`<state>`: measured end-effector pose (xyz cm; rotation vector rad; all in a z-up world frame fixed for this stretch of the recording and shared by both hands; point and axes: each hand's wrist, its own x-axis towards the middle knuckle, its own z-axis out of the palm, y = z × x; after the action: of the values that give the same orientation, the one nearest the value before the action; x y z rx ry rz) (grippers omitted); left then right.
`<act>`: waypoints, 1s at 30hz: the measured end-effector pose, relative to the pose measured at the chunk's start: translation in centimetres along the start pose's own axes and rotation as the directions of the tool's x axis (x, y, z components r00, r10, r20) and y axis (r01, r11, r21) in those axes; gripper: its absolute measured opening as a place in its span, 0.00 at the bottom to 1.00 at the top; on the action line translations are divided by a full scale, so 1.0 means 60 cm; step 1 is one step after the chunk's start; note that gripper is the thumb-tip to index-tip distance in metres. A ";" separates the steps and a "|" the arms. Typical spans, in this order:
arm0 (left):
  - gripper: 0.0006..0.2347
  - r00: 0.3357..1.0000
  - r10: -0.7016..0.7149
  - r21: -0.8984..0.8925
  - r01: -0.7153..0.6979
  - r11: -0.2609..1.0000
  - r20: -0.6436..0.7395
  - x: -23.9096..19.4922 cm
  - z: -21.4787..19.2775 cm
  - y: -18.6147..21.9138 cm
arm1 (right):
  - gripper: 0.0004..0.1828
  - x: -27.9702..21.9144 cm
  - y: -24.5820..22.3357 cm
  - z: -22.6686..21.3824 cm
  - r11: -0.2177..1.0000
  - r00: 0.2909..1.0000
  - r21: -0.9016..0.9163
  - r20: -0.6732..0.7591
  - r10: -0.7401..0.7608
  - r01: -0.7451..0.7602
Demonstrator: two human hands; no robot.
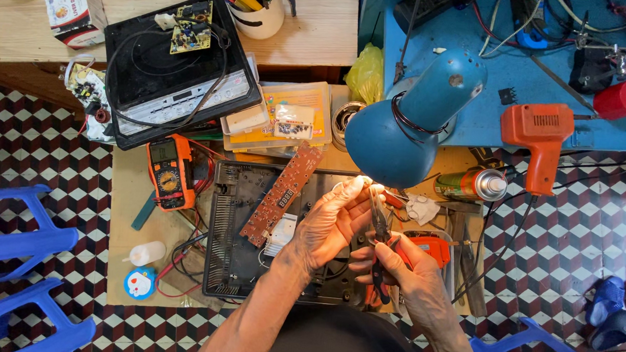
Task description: The person uses a heat gun to apply heat to a small component on a circuit board, then uses pliers to trim a wire. They then use a multimeter to test the circuit board and connect a ribbon cable to it.
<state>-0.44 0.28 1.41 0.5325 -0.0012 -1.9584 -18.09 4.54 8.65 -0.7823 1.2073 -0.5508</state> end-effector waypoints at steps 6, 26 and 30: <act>0.12 1.000 -0.013 0.000 0.013 1.000 -0.001 -0.008 0.008 0.003 | 0.21 0.002 0.002 -0.001 0.998 1.000 -0.070 0.018 -0.005 0.006; 0.10 0.997 -0.080 -0.135 0.079 0.988 -0.006 -0.005 -0.001 0.007 | 0.20 0.005 0.009 -0.001 0.992 0.998 0.125 0.053 0.015 -0.021; 0.09 0.998 -0.037 -0.099 0.031 0.995 -0.053 0.001 -0.015 0.022 | 0.19 -0.010 0.058 -0.038 0.966 0.994 0.243 -0.079 -0.076 0.093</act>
<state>1.00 -0.12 0.88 0.5244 0.1391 -1.9653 -20.52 6.63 5.98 -0.6089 1.1455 -0.7879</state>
